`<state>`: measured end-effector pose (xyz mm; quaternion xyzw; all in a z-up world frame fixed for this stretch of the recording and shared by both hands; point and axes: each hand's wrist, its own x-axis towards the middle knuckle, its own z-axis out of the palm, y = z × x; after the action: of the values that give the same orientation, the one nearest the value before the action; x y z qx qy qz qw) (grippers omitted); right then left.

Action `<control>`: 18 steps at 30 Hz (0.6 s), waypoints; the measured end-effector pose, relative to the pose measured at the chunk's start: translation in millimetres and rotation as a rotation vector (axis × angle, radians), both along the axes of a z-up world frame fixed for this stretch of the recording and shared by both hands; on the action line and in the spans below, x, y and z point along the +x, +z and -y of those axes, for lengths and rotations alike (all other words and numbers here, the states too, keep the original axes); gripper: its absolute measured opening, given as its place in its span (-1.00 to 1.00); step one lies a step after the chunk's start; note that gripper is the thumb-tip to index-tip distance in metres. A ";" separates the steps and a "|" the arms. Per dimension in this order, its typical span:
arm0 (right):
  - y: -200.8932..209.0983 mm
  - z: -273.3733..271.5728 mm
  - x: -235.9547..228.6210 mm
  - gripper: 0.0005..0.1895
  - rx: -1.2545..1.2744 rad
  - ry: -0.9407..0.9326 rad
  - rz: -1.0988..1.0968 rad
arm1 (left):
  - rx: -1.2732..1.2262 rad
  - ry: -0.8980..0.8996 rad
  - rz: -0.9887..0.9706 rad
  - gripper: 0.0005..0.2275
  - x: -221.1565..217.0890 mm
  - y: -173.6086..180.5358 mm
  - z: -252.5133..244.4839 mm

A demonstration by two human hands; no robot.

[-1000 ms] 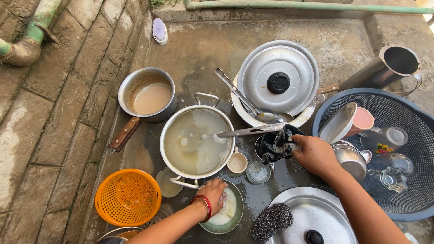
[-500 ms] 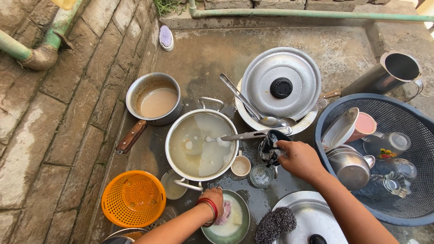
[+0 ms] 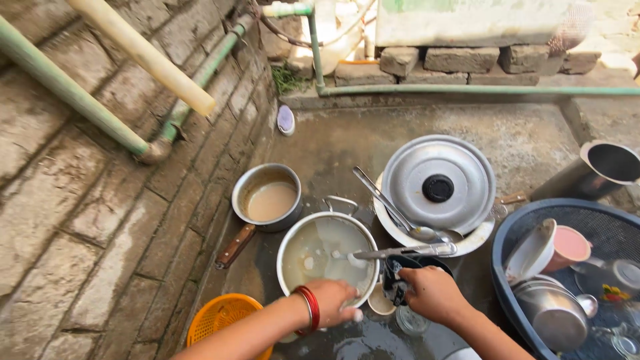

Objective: Washing various metal pots, pans, and mugs under a running water tap in an outdoor area.

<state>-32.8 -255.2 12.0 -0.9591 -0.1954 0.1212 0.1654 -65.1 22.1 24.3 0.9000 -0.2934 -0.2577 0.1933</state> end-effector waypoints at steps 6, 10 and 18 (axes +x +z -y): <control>4.0 -18.5 14.5 -0.58 -0.033 0.042 -0.025 | -0.016 -0.042 0.595 -0.60 63.6 195.9 -68.2; -4.4 -27.7 25.2 -0.57 -0.036 0.049 0.010 | 0.311 0.069 1.323 -0.56 100.3 345.6 -117.2; -24.3 -36.0 50.6 -0.59 -0.070 0.091 -0.156 | 0.571 0.529 1.509 -0.70 119.4 490.2 -253.6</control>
<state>17.8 -219.2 -12.2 -0.9420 -0.2211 0.2095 0.1409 54.2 275.7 514.6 0.8840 -0.0475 0.4013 -0.2350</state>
